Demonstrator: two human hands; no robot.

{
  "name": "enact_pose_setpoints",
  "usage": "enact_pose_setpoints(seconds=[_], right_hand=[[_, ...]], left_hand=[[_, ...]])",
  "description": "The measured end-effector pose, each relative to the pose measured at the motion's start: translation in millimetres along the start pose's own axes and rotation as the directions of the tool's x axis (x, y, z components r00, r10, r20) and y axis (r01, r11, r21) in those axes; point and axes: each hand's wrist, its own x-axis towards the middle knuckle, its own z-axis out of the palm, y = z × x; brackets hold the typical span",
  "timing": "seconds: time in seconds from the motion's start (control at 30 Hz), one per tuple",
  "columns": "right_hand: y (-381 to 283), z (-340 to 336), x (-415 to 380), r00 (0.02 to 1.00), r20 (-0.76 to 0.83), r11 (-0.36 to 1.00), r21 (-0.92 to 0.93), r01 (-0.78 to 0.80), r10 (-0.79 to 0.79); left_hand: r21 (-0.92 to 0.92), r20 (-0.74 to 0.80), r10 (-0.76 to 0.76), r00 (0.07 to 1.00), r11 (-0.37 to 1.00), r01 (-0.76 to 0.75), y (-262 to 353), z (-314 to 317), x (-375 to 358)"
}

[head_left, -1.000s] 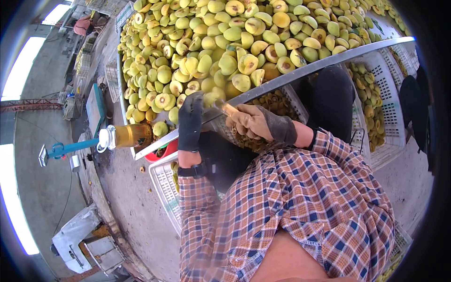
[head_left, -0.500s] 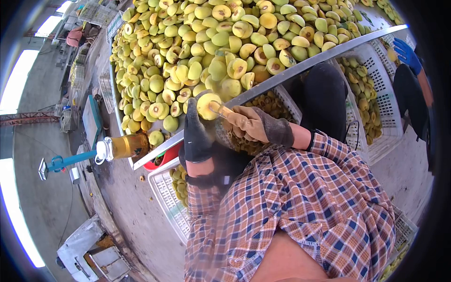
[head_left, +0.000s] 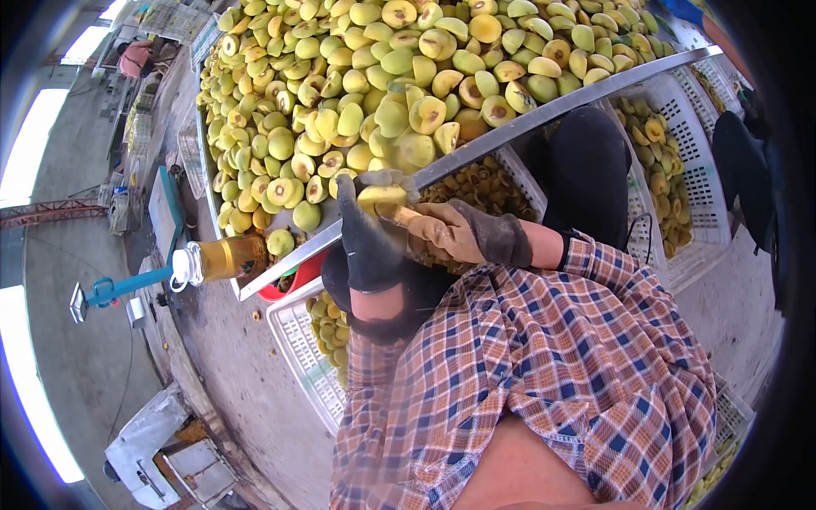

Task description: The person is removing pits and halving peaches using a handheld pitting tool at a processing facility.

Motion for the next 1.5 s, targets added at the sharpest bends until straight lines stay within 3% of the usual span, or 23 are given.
enact_pose_setpoints(seconds=[0.1, 0.17, 0.2, 0.23, 0.3, 0.37, 0.4, 0.43, 0.47, 0.5, 0.57, 0.63, 0.73, 0.77, 0.87, 0.9, 0.93, 1.0, 1.07, 1.2, 1.3, 1.43, 1.5], right_hand=[[8, -12, 1, 0.961, 0.086, 0.960, 0.078, -0.270, 0.263], [21, -27, -1, 0.898, 0.340, 0.844, 0.358, -0.398, 0.279], [27, -31, 0, 0.851, 0.462, 0.747, 0.467, -0.473, 0.250], [32, -31, 1, 0.892, 0.389, 0.887, 0.294, -0.355, 0.228], [37, -30, 3, 0.959, 0.251, 0.986, -0.132, -0.104, 0.134], [36, -37, 0, 0.995, 0.097, 0.806, -0.590, 0.046, 0.014], [35, -43, -4, 0.997, 0.040, 0.625, -0.777, 0.076, -0.072], [38, -51, -9, 0.990, -0.025, 0.548, -0.835, 0.058, -0.141], [43, -59, -16, 0.992, -0.064, 0.673, -0.739, 0.028, -0.111], [49, -67, -23, 0.992, -0.098, 0.781, -0.624, -0.002, -0.076], [58, -69, -24, 0.993, -0.116, 0.876, -0.481, -0.031, -0.029], [61, -65, -23, 0.995, -0.098, 0.888, -0.460, -0.023, -0.025], [54, -55, -18, 0.991, -0.133, 0.774, -0.629, -0.081, -0.004], [60, -55, -18, 0.992, -0.120, 0.769, -0.636, -0.058, -0.024], [79, -67, -10, 0.993, -0.050, 0.973, -0.200, -0.115, 0.107], [71, -68, -9, 0.987, -0.022, 0.986, -0.060, -0.157, 0.156], [35, -59, -11, 0.975, 0.016, 0.974, 0.051, -0.222, 0.221], [0, -41, -9, 0.960, 0.017, 0.958, 0.066, -0.280, 0.279], [-10, -23, 0, 0.966, -0.070, 0.958, -0.125, -0.257, 0.250], [2, -18, 10, 0.985, -0.118, 0.983, -0.113, -0.141, 0.128], [25, -18, 16, 0.976, -0.169, 0.974, -0.203, 0.103, -0.138], [10, -14, -1, 0.999, -0.039, 1.000, -0.019, 0.005, -0.006], [14, -17, -2, 0.983, 0.121, 0.955, 0.248, -0.163, 0.136]], left_hand=[[-0.026, 0.016, -0.076, 0.997, 0.997, 0.076, 6, 2, -3], [-0.134, 0.187, -0.204, 0.961, 0.964, 0.231, 49, 19, -11], [-0.212, 0.244, -0.158, 0.957, 0.954, 0.211, 43, 16, -8], [-0.290, 0.294, -0.109, 0.950, 0.937, 0.197, 33, 14, -5], [-0.733, 0.305, -0.292, 0.907, 0.535, 0.419, 23, 11, 2], [-0.566, 0.025, -0.205, 0.978, 0.804, 0.183, 0, -5, 23], [-0.204, 0.143, 0.075, 0.987, 0.978, -0.044, -5, -30, 30], [0.290, 0.258, 0.377, 0.890, 0.848, -0.443, -10, -54, 37], [0.509, 0.337, 0.613, 0.715, 0.520, -0.686, -15, -79, 45], [0.545, 0.157, 0.315, 0.936, 0.763, -0.348, 4, -91, 59], [0.714, 0.084, -0.002, 0.996, 0.697, -0.059, 22, -99, 79], [0.926, 0.313, 0.008, 0.950, 0.219, -0.308, 28, -97, 90], [0.965, 0.260, -0.161, 0.952, 0.044, -0.257, 25, -70, 96], [0.973, 0.217, -0.123, 0.968, -0.054, -0.225, 16, -65, 95], [0.927, 0.305, -0.062, 0.950, 0.250, -0.281, -6, -100, 111], [0.871, 0.313, -0.114, 0.943, 0.430, -0.237, 28, -78, 95], [0.688, 0.322, -0.022, 0.946, 0.692, -0.218, 28, -78, 90], [0.623, 0.233, -0.078, 0.969, 0.777, -0.087, 72, -41, 55], [0.530, 0.270, -0.072, 0.960, 0.843, -0.086, 76, -26, 36], [0.608, 0.252, -0.008, 0.968, 0.779, -0.152, 73, -4, 11], [0.649, 0.301, 0.122, 0.946, 0.700, -0.297, 77, 10, 1], [0.639, 0.440, 0.324, 0.838, 0.542, -0.545, 79, 13, -3], [0.535, 0.414, 0.194, 0.889, 0.739, -0.410, 76, 7, -1]])
